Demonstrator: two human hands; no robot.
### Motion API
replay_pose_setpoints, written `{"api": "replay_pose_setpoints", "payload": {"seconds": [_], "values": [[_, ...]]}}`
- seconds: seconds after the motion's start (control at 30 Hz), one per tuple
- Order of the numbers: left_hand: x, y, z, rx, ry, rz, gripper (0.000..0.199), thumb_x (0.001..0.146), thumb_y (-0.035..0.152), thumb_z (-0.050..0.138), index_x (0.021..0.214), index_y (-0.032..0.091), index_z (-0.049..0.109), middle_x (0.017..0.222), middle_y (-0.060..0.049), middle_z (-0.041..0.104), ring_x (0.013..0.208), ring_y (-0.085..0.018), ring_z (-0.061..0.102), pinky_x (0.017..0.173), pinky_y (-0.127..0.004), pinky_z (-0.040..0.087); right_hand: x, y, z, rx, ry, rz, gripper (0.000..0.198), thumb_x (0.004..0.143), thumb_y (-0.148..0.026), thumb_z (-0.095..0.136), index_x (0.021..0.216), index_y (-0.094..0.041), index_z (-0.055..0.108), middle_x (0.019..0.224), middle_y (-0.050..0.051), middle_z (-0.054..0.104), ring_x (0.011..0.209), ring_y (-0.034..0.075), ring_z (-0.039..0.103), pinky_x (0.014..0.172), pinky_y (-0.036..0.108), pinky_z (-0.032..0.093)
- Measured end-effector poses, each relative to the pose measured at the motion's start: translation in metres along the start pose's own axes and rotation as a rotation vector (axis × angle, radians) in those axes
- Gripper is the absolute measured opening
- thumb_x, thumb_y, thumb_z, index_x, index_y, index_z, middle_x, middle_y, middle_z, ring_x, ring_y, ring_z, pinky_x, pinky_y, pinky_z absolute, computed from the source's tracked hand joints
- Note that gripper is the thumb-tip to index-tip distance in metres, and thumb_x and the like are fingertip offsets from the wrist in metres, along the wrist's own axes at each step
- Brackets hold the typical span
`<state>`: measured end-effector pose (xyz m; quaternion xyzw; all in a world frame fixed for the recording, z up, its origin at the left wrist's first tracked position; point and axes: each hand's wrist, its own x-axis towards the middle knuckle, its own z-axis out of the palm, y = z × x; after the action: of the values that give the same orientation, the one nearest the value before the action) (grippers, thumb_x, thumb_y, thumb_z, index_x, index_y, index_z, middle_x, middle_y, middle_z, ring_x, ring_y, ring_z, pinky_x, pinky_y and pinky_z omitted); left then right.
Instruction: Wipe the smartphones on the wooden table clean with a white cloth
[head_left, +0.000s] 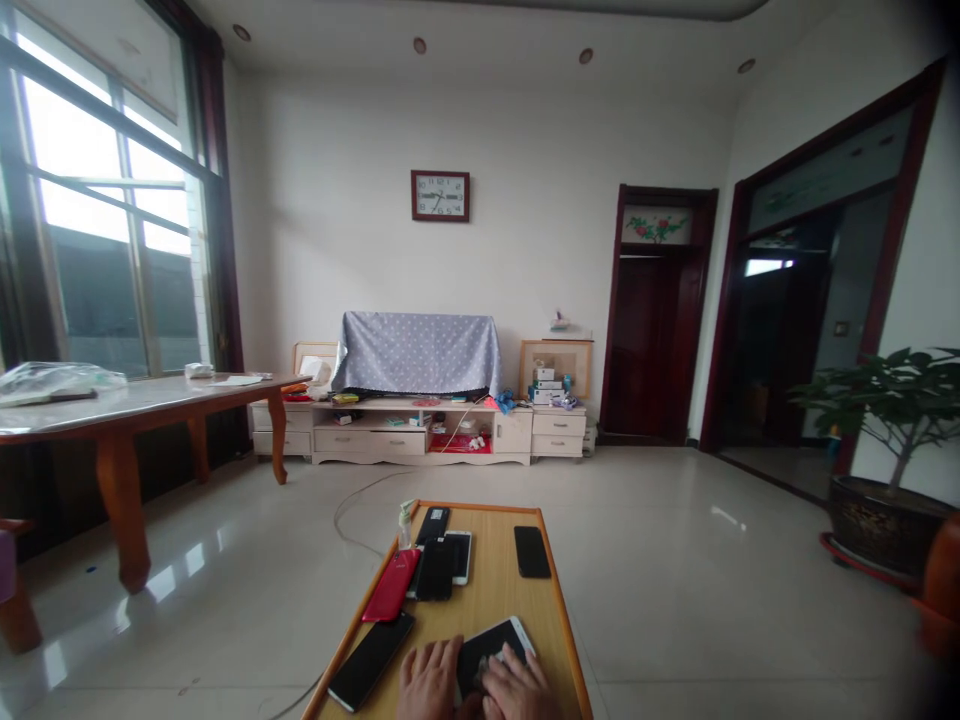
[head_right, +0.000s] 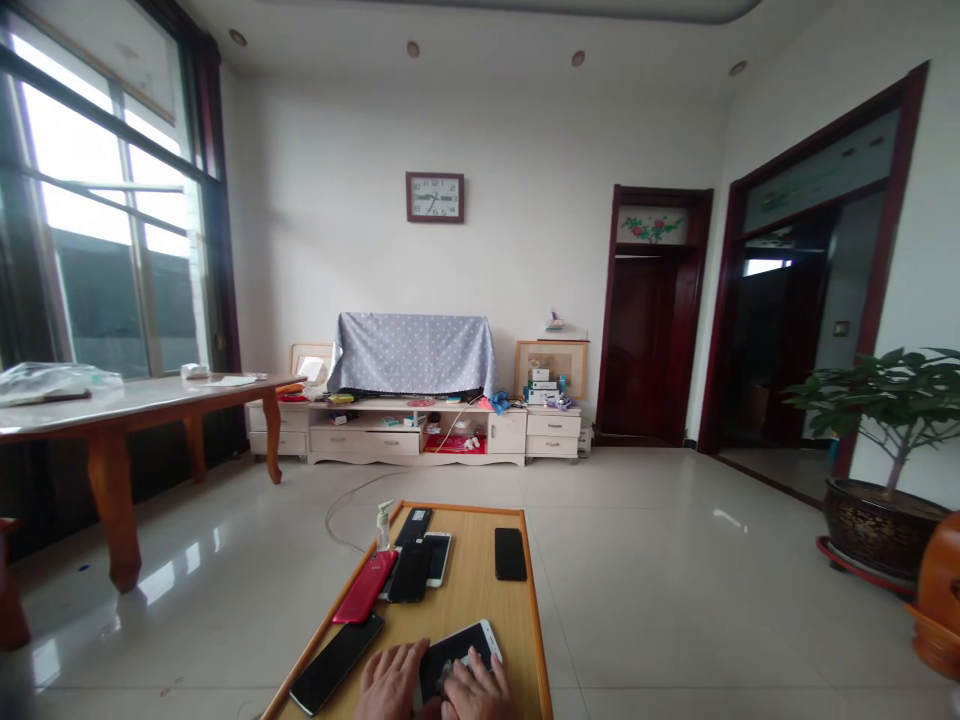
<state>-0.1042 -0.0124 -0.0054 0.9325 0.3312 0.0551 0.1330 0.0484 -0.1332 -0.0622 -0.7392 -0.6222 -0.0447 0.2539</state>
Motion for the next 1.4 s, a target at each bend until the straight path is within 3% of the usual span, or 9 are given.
{"api": "replay_pose_setpoints", "payload": {"seconds": [0.2,0.43,0.6,0.77,0.9,1.0,1.2,1.3,1.4], "values": [[-0.021,0.001,-0.002,-0.003,0.048,0.010,0.072,0.078,0.044,0.053,0.146,0.024,0.043,0.149,-0.007,0.051,0.139,-0.026,0.040,0.118,-0.042,0.019,-0.015,-0.040,-0.037,0.011,0.014,0.041,0.036,0.096,-0.026,0.044,0.122,-0.030,0.069,0.127,0.002,0.070,0.129,0.027,0.056,0.114,0.050,0.039],[-0.030,-0.004,-0.004,-0.029,0.023,0.023,0.071,0.078,0.039,0.055,0.145,0.023,0.044,0.148,-0.007,0.051,0.139,-0.026,0.040,0.116,-0.041,0.024,-0.024,-0.055,-0.039,-0.006,-0.007,0.028,0.038,0.100,-0.027,0.041,0.130,-0.027,0.065,0.133,0.003,0.066,0.134,0.026,0.051,0.120,0.052,0.027],[-0.026,-0.012,-0.003,-0.047,-0.019,0.048,0.078,0.072,0.038,0.061,0.146,0.026,0.042,0.152,-0.005,0.048,0.141,-0.027,0.038,0.118,-0.042,0.023,-0.023,-0.048,-0.041,-0.085,-0.016,0.194,0.041,0.103,-0.036,0.035,0.133,-0.031,0.062,0.138,0.003,0.062,0.140,0.029,0.044,0.120,0.061,0.018],[-0.035,-0.016,-0.002,-0.057,0.032,0.051,0.075,0.073,0.046,0.060,0.144,0.025,0.045,0.147,-0.006,0.053,0.137,-0.027,0.042,0.117,-0.040,0.025,-0.021,-0.048,-0.030,-0.130,0.000,0.290,0.045,0.101,-0.047,0.038,0.137,-0.033,0.059,0.143,0.006,0.057,0.140,0.034,0.042,0.117,0.067,0.019],[-0.042,-0.017,0.004,-0.087,0.115,0.040,0.070,0.076,0.050,0.057,0.140,0.023,0.049,0.143,-0.008,0.055,0.135,-0.028,0.043,0.117,-0.040,0.025,-0.019,-0.064,-0.014,-0.028,-0.029,0.215,0.043,0.103,-0.045,0.036,0.135,-0.035,0.061,0.143,0.003,0.057,0.139,0.031,0.045,0.119,0.063,0.018],[-0.044,-0.017,0.005,-0.110,0.158,0.051,0.066,0.077,0.053,0.056,0.136,0.023,0.053,0.139,-0.008,0.058,0.133,-0.028,0.044,0.115,-0.040,0.026,-0.017,-0.064,-0.017,-0.023,-0.042,0.166,0.045,0.104,-0.044,0.030,0.136,-0.033,0.060,0.142,0.002,0.057,0.137,0.029,0.047,0.121,0.063,0.014],[-0.044,-0.015,0.004,-0.098,0.151,0.056,0.068,0.074,0.050,0.060,0.137,0.023,0.052,0.139,-0.008,0.058,0.132,-0.028,0.044,0.116,-0.039,0.026,-0.004,-0.053,-0.023,-0.145,0.028,0.324,0.055,0.104,-0.047,0.026,0.136,-0.021,0.061,0.140,0.013,0.058,0.136,0.033,0.048,0.119,0.063,0.018],[-0.040,-0.017,0.007,-0.078,0.118,0.044,0.066,0.079,0.046,0.054,0.141,0.023,0.049,0.144,-0.008,0.054,0.135,-0.027,0.043,0.117,-0.038,0.024,0.002,-0.075,-0.004,-0.042,0.004,0.239,0.050,0.104,-0.044,0.029,0.139,-0.025,0.059,0.142,0.009,0.058,0.137,0.029,0.047,0.120,0.053,0.023],[-0.036,-0.019,0.010,-0.062,0.081,0.014,0.078,0.077,0.045,0.054,0.149,0.018,0.039,0.148,-0.012,0.050,0.137,-0.028,0.042,0.118,-0.039,0.024,0.006,-0.093,0.009,0.059,-0.032,0.156,0.047,0.105,-0.039,0.028,0.143,-0.030,0.053,0.142,0.004,0.058,0.137,0.024,0.048,0.120,0.047,0.027]]}}
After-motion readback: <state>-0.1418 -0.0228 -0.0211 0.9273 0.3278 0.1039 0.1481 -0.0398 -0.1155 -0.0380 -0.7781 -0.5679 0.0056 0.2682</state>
